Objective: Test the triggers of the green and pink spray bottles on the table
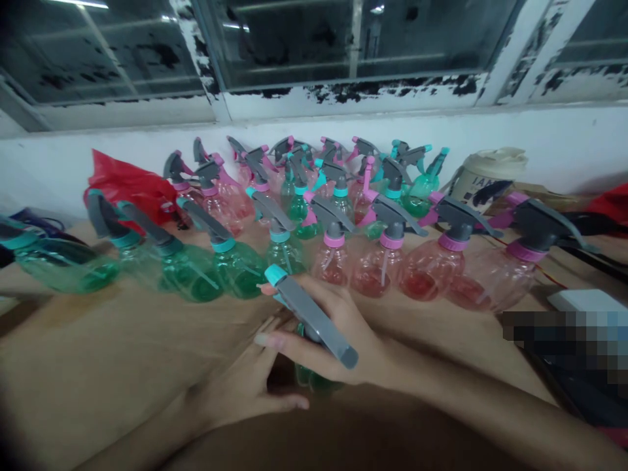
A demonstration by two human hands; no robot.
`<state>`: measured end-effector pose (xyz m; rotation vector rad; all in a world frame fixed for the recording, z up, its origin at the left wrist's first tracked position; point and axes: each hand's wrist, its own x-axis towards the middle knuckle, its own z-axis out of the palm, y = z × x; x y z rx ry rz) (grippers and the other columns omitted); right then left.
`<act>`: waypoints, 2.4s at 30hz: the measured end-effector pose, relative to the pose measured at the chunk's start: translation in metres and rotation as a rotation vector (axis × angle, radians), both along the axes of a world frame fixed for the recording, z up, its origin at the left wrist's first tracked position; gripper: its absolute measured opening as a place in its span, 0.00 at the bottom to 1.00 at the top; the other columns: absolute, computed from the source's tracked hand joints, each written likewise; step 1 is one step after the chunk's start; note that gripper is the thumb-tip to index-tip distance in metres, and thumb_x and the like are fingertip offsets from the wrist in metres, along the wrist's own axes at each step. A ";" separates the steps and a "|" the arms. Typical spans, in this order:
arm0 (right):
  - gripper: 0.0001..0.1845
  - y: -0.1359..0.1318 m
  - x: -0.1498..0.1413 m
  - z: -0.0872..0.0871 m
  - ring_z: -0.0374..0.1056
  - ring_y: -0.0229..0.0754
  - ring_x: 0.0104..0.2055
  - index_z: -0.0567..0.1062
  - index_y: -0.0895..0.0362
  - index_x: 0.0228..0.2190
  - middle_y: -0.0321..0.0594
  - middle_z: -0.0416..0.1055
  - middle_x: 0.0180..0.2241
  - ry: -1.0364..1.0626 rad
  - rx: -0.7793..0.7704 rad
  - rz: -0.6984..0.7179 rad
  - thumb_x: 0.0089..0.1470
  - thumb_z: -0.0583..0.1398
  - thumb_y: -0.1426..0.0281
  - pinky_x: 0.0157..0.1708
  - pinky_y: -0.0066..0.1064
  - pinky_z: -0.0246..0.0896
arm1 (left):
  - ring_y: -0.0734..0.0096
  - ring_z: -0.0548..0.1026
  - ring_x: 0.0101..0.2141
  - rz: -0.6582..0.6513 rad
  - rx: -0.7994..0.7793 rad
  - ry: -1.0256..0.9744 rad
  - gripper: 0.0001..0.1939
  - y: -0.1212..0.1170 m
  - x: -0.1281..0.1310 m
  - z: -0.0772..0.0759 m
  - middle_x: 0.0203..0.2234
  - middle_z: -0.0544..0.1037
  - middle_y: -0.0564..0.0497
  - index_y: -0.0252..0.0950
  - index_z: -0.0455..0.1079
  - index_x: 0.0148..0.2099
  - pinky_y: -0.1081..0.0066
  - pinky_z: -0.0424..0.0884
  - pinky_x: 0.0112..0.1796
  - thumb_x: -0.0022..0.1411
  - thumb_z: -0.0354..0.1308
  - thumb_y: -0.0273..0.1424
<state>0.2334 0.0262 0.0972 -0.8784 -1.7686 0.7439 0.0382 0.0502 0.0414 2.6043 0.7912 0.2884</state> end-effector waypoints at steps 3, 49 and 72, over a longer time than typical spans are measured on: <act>0.22 -0.003 -0.022 0.000 0.72 0.45 0.42 0.71 0.53 0.47 0.39 0.75 0.35 -0.011 0.055 0.055 0.48 0.61 0.71 0.40 0.37 0.68 | 0.40 0.56 0.60 0.045 -0.075 -0.038 0.52 -0.014 -0.018 0.007 0.61 0.58 0.36 0.39 0.38 0.69 0.44 0.57 0.55 0.53 0.62 0.51; 0.21 0.152 -0.230 0.111 0.71 0.55 0.38 0.77 0.63 0.36 0.53 0.77 0.35 -1.004 0.382 -0.347 0.56 0.56 0.58 0.31 0.38 0.56 | 0.54 0.73 0.44 0.959 0.339 -0.319 0.28 0.093 -0.269 0.029 0.42 0.71 0.46 0.39 0.64 0.54 0.59 0.70 0.42 0.54 0.65 0.43; 0.22 0.167 -0.250 0.090 0.69 0.51 0.32 0.81 0.65 0.27 0.50 0.74 0.24 -1.042 0.389 -0.320 0.54 0.51 0.65 0.46 0.47 0.43 | 0.50 0.68 0.50 0.963 0.450 -0.393 0.30 0.102 -0.258 0.022 0.50 0.64 0.42 0.38 0.58 0.58 0.56 0.70 0.45 0.58 0.62 0.41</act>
